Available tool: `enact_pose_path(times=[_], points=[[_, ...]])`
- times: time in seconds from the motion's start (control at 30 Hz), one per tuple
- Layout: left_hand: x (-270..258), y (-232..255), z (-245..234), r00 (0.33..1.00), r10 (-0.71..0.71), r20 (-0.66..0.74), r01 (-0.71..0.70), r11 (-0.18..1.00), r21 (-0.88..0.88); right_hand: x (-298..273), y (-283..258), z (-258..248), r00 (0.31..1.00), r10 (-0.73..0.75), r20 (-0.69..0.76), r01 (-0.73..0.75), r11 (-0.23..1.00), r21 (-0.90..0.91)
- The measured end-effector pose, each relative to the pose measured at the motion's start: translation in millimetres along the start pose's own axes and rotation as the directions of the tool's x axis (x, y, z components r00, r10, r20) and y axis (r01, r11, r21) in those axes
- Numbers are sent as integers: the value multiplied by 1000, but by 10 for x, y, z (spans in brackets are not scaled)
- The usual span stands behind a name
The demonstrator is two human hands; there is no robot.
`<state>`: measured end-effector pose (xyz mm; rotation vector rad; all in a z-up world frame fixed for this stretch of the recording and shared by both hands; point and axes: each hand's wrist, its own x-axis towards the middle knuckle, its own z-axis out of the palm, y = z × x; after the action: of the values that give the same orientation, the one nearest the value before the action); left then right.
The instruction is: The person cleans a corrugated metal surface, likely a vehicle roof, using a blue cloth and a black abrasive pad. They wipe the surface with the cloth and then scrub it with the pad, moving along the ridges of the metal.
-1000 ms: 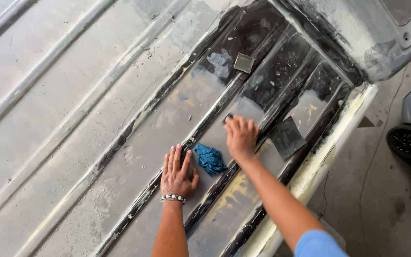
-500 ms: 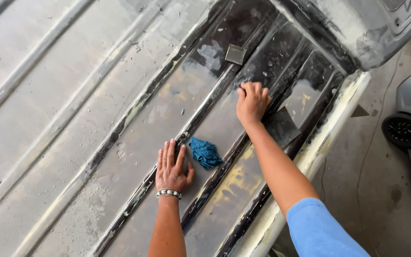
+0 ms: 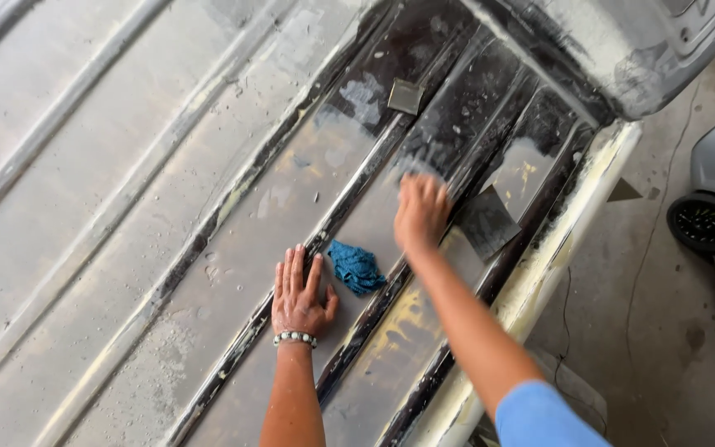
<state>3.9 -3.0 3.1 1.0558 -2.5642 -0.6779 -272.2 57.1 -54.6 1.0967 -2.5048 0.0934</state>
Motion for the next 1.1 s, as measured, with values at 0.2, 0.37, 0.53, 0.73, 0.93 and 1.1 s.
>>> enact_pose_path(times=[0.2,0.37,0.53,0.73,0.93,1.1], points=[[23,-3,15,999,-19,49,17,999,40,273,104,-167,975,48,219,-119,938,325],[-12,20,-21,1000,0,8,0,1000,4,50,16,-119,985,104,139,-126,978,164],[45,29,-42,996,-43,79,42,999,11,-59,-35,-403,963,-89,256,-6,938,346],[13,36,-20,1000,-2,10,1,1000,14,325,86,-199,951,134,278,-199,955,219],[56,28,-19,998,-25,58,24,1000,19,124,-70,-337,946,-89,311,-20,943,332],[-10,5,-10,1000,2,14,-3,1000,26,488,-108,-47,982,48,185,-83,979,185]])
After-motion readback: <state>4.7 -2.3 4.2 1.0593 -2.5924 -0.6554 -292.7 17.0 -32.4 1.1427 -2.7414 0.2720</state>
